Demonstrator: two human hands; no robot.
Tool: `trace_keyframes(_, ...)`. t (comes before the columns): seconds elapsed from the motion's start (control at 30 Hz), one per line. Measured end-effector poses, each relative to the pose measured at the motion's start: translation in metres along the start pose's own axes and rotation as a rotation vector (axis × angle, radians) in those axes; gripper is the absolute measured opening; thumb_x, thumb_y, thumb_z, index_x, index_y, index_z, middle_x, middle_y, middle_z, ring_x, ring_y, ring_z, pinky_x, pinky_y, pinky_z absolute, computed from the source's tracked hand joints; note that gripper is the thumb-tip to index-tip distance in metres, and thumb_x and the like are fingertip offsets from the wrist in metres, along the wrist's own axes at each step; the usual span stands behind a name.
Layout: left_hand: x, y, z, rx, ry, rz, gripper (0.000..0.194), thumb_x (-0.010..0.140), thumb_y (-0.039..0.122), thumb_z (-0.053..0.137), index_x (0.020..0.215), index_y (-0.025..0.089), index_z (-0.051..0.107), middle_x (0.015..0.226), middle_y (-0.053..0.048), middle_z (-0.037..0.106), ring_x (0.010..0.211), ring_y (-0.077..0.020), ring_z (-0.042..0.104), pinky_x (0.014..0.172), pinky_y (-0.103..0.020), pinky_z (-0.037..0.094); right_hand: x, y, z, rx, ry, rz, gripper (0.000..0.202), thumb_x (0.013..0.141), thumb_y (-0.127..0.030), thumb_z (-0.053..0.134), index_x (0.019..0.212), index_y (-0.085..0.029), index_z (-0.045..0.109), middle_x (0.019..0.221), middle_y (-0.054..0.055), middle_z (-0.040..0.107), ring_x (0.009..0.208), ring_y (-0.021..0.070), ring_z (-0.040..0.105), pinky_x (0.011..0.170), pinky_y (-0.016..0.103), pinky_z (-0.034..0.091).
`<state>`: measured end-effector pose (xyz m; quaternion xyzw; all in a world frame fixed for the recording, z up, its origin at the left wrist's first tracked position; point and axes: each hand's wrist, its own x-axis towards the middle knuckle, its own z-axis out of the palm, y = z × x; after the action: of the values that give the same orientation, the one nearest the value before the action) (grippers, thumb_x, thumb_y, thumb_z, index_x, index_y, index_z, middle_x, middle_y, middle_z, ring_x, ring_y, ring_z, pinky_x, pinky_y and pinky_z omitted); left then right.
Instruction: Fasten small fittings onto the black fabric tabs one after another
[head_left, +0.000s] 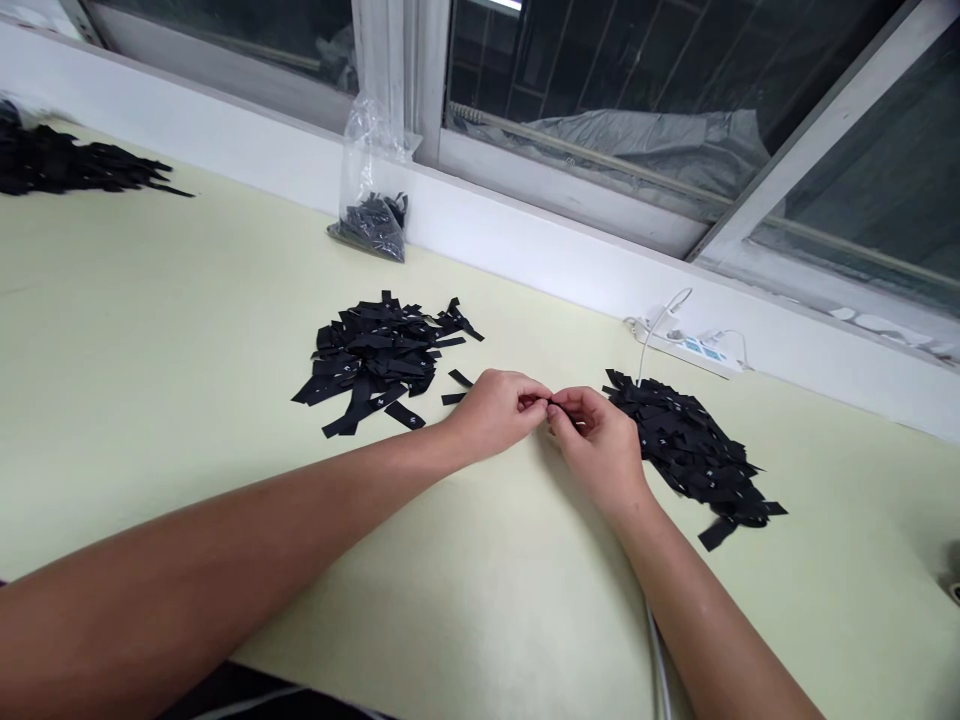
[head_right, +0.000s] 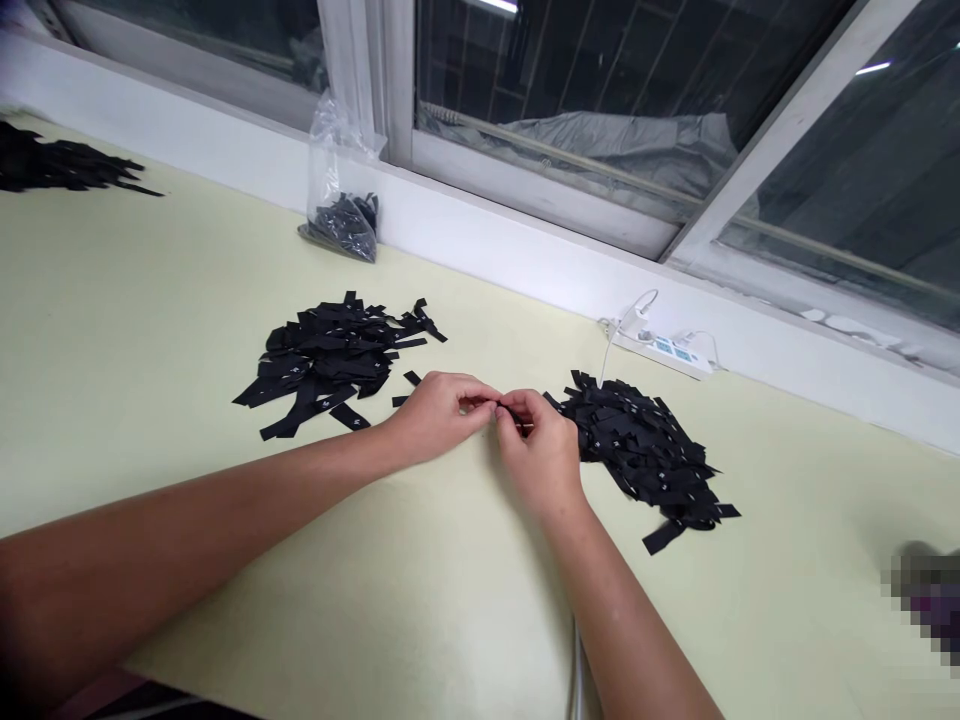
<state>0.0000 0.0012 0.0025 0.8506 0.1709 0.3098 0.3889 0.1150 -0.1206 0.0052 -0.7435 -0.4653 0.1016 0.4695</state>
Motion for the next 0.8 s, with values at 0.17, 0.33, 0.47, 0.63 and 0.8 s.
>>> trace_keyframes(0.17, 0.0006, -0.0008, -0.0004, 0.031, 0.0, -0.004, 0.019, 0.083, 0.017, 0.058, 0.086, 0.02, 0.077, 0.08, 0.0, 0.074, 0.068, -0.0124, 0.061, 0.066, -0.026, 0.046, 0.0034, 0.0048, -0.0004, -0.016, -0.028, 0.014, 0.025, 0.086, -0.043, 0.063, 0.1, -0.022, 0.068, 0.096, 0.009, 0.074, 0.074, 0.0209, 0.067, 0.069, 0.033, 0.05)
trace_keyframes(0.33, 0.0006, -0.0008, -0.0008, 0.045, 0.013, -0.008, 0.014, 0.084, 0.019, 0.061, 0.083, 0.019, 0.075, 0.076, 0.001, 0.071, 0.065, -0.0118, 0.059, 0.065, -0.026, 0.045, 0.0022, 0.0034, -0.0016, -0.13, -0.018, 0.029, 0.027, 0.087, -0.042, 0.06, 0.103, -0.022, 0.068, 0.094, 0.008, 0.074, 0.074, 0.0211, 0.065, 0.068, 0.033, 0.047)
trace_keyframes(0.47, 0.0011, -0.0025, -0.0008, 0.067, 0.011, -0.002, 0.012, 0.085, 0.02, 0.062, 0.083, 0.019, 0.074, 0.075, 0.0, 0.071, 0.066, -0.0123, 0.06, 0.065, -0.026, 0.045, 0.0017, 0.0012, -0.0038, -0.238, -0.084, -0.007, 0.026, 0.09, -0.039, 0.053, 0.097, -0.023, 0.073, 0.087, 0.005, 0.074, 0.074, 0.0212, 0.063, 0.067, 0.032, 0.043)
trace_keyframes(0.63, 0.0009, -0.0035, -0.0009, 0.075, 0.021, 0.0, 0.011, 0.085, 0.021, 0.064, 0.083, 0.019, 0.074, 0.076, 0.0, 0.071, 0.066, -0.013, 0.061, 0.067, -0.027, 0.049, 0.0014, -0.0009, -0.0049, -0.28, -0.085, -0.029, 0.024, 0.091, -0.038, 0.053, 0.09, -0.024, 0.072, 0.081, 0.003, 0.072, 0.07, 0.02, 0.061, 0.064, 0.031, 0.04)
trace_keyframes(0.8, 0.0003, -0.0048, 0.0006, 0.052, 0.065, 0.051, 0.022, 0.09, 0.017, 0.055, 0.1, 0.019, 0.075, 0.098, -0.005, 0.075, 0.085, -0.0165, 0.068, 0.079, -0.029, 0.055, 0.0025, 0.0015, -0.0047, -0.175, -0.035, 0.008, 0.029, 0.091, -0.046, 0.054, 0.087, -0.022, 0.07, 0.078, 0.003, 0.07, 0.067, 0.0194, 0.059, 0.066, 0.031, 0.043)
